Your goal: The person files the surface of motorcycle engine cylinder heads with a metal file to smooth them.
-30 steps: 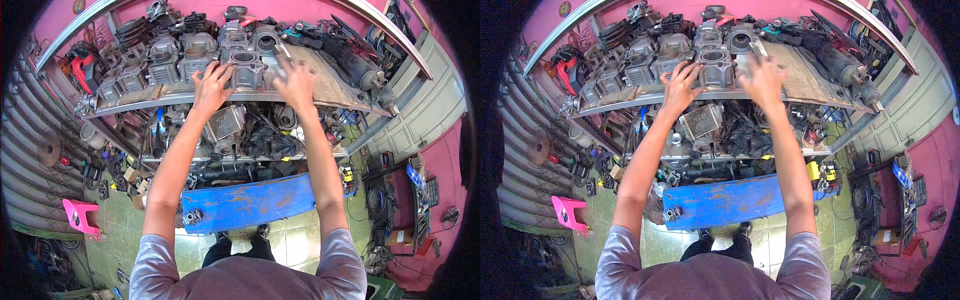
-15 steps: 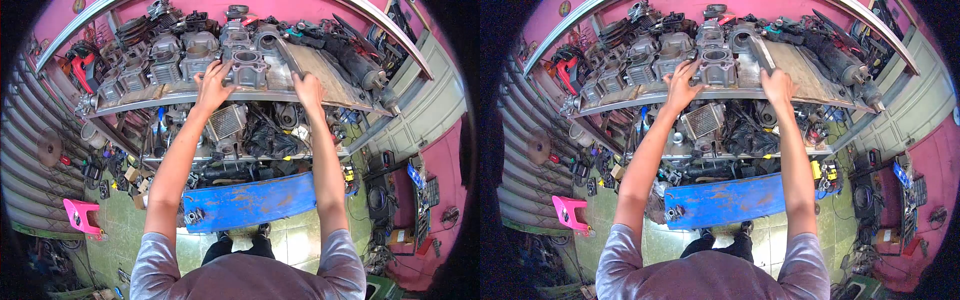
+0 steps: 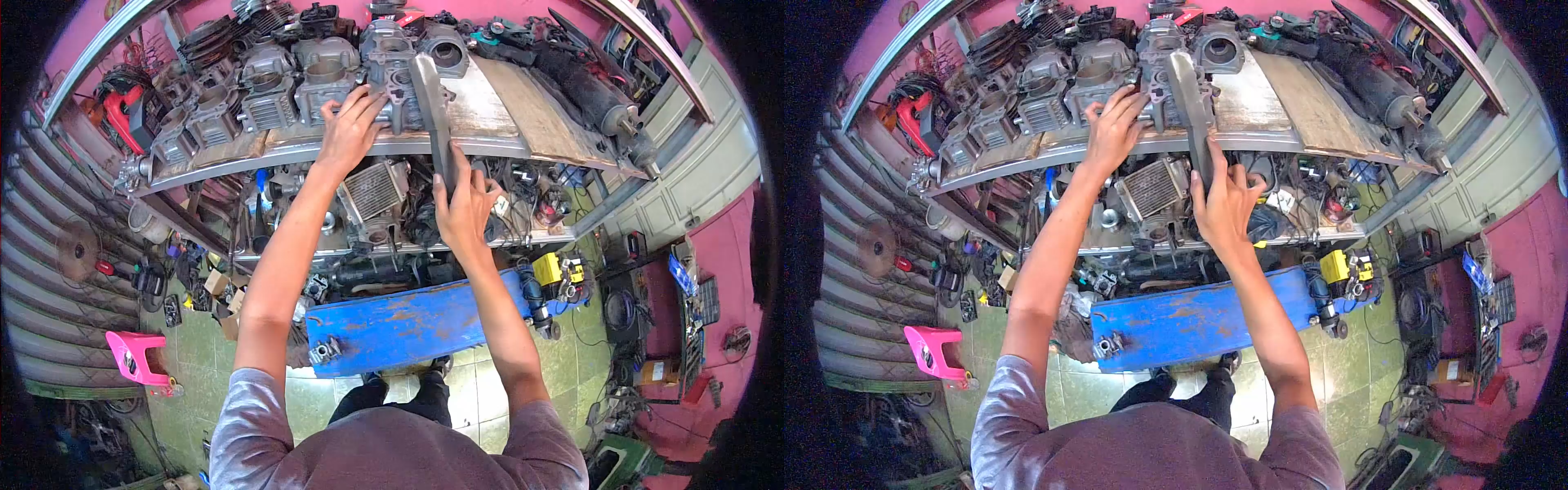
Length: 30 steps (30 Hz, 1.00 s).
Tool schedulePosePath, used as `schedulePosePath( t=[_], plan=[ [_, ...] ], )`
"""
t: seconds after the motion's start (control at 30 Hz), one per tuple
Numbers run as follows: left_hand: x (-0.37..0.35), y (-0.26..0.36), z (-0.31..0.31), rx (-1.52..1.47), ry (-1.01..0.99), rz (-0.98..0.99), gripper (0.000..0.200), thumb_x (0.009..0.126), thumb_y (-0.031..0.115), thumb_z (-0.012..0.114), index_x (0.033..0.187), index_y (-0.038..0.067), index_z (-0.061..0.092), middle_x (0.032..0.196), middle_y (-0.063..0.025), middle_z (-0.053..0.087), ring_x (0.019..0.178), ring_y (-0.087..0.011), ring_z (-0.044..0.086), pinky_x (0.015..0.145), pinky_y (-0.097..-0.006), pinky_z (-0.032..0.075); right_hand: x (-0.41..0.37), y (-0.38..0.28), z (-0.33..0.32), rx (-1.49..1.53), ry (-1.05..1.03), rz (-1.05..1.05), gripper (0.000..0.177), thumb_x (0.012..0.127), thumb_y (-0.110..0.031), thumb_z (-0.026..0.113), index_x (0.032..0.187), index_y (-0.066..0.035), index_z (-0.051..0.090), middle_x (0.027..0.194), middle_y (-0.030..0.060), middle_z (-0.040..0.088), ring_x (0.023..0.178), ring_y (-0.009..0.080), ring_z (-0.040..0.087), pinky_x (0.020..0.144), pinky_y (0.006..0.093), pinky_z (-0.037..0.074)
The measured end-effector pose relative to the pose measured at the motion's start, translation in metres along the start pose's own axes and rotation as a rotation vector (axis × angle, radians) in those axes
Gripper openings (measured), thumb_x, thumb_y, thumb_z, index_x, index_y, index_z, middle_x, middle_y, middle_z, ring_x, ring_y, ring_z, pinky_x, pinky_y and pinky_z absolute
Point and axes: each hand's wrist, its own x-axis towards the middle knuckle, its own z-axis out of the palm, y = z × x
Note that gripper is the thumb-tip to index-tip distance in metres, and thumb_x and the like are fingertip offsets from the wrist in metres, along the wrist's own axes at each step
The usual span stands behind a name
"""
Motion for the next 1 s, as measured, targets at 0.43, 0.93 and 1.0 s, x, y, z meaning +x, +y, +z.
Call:
schedulePosePath(
  t=[0.43,0.93,1.0],
  plan=[
    [0.044,0.004,0.028,0.079,0.116,-0.133,0.031,0.095,0.025,0.065,0.123,0.012,0.066,0.119,-0.0036,0.067,0.137,-0.0202,0.049,0.099,-0.0501,0.026,0.046,0.004,0.014,-0.019,0.071,-0.034,0.070,0.094,-0.023,0.066,0.158,-0.017,0.039,0.093,0.0095,0.074,0.096,0.0267,0.059,0.097,0.0493,0.029],
    [0.032,-0.001,0.034,0.066,0.178,-0.159,0.028,0.097,0.020,0.062,0.123,0.016,0.067,0.118,0.0000,0.065,0.144,-0.0192,0.043,0.100,-0.0556,0.021,0.044,0.000,0.032,-0.166,0.149,-0.175,0.071,0.088,-0.022,0.072,0.153,-0.009,0.047,0.085,0.0076,0.073,0.097,0.0268,0.058,0.100,0.0503,0.030],
    [0.032,-0.003,0.037,0.066,0.200,-0.166,0.029,0.097,0.021,0.063,0.125,0.017,0.067,0.117,0.0011,0.065,0.144,-0.0185,0.043,0.100,-0.0561,0.021,0.005,0.010,0.043,-0.122,0.102,-0.190,0.070,0.087,-0.021,0.072,0.152,-0.007,0.048,0.084,0.0076,0.073,0.096,0.0265,0.058,0.099,0.0503,0.030]
  ],
)
